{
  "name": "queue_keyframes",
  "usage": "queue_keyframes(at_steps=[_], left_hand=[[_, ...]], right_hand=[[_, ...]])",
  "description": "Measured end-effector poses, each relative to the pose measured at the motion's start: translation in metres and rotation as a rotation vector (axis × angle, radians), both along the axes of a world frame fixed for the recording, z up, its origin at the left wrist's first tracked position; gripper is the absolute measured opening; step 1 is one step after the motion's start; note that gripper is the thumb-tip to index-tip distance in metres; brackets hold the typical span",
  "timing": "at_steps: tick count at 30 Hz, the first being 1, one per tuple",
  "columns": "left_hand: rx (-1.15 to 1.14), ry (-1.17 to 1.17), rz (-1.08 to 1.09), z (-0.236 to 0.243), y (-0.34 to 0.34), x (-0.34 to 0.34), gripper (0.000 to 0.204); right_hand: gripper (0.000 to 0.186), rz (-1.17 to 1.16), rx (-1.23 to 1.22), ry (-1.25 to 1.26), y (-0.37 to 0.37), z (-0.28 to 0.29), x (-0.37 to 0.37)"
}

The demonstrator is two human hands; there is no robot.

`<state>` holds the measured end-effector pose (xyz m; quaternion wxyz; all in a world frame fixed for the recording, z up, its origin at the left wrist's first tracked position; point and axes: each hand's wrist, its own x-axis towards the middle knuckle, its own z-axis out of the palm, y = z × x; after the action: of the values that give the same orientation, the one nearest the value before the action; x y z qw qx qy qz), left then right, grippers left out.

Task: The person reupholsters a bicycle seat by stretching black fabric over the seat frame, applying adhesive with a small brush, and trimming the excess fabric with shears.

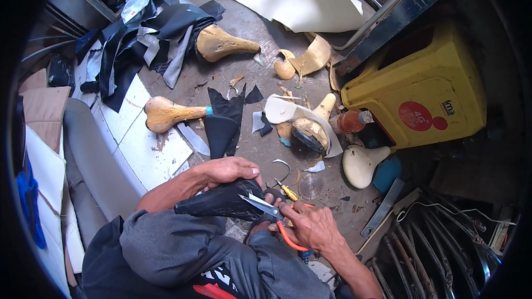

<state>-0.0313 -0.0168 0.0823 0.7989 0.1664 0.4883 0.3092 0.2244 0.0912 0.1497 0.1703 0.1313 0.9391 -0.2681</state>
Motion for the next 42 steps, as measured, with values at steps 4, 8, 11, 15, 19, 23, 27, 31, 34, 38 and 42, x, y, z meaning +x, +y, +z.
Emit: queue_keyframes(at_steps=[4, 8, 11, 15, 19, 23, 27, 31, 34, 38, 42], left_hand=[[-0.010, 0.006, 0.057, -0.011, -0.004, 0.004, 0.033], [0.008, -0.024, 0.146, -0.021, -0.004, 0.006, 0.032], [0.037, 0.004, 0.169, -0.027, -0.003, 0.007, 0.032], [0.061, 0.058, 0.198, -0.029, -0.002, 0.011, 0.032], [0.048, 0.028, 0.217, -0.030, -0.004, 0.010, 0.032], [0.066, -0.031, 0.319, -0.032, -0.005, 0.007, 0.033], [0.123, -0.054, 0.405, -0.030, -0.005, 0.003, 0.034], [0.114, -0.076, 0.376, -0.025, -0.003, 0.000, 0.033], [0.135, -0.091, 0.290, -0.020, -0.002, -0.004, 0.033], [0.148, -0.099, 0.158, -0.023, 0.001, -0.001, 0.034], [0.176, -0.057, 0.041, -0.015, 0.002, 0.001, 0.047]], right_hand=[[0.040, -0.068, -0.087, 0.010, -0.009, -0.011, 0.004], [0.037, -0.167, -0.153, -0.026, -0.013, -0.021, 0.008], [0.038, -0.200, -0.140, 0.018, -0.018, -0.016, 0.000], [0.045, -0.228, -0.099, 0.073, -0.030, -0.026, 0.008], [0.045, -0.223, -0.047, 0.020, -0.032, -0.028, 0.009], [0.042, -0.358, -0.328, 0.024, -0.027, -0.014, 0.000], [0.039, -0.510, -0.635, -0.121, -0.036, -0.029, 0.015], [0.039, -0.698, -0.963, 0.013, -0.043, -0.042, 0.021], [0.036, -0.678, -0.959, 0.005, -0.039, -0.039, 0.021], [0.049, -0.592, -0.976, 0.016, -0.033, -0.040, 0.023], [0.053, -0.658, -1.175, -0.018, -0.032, -0.035, 0.025]])
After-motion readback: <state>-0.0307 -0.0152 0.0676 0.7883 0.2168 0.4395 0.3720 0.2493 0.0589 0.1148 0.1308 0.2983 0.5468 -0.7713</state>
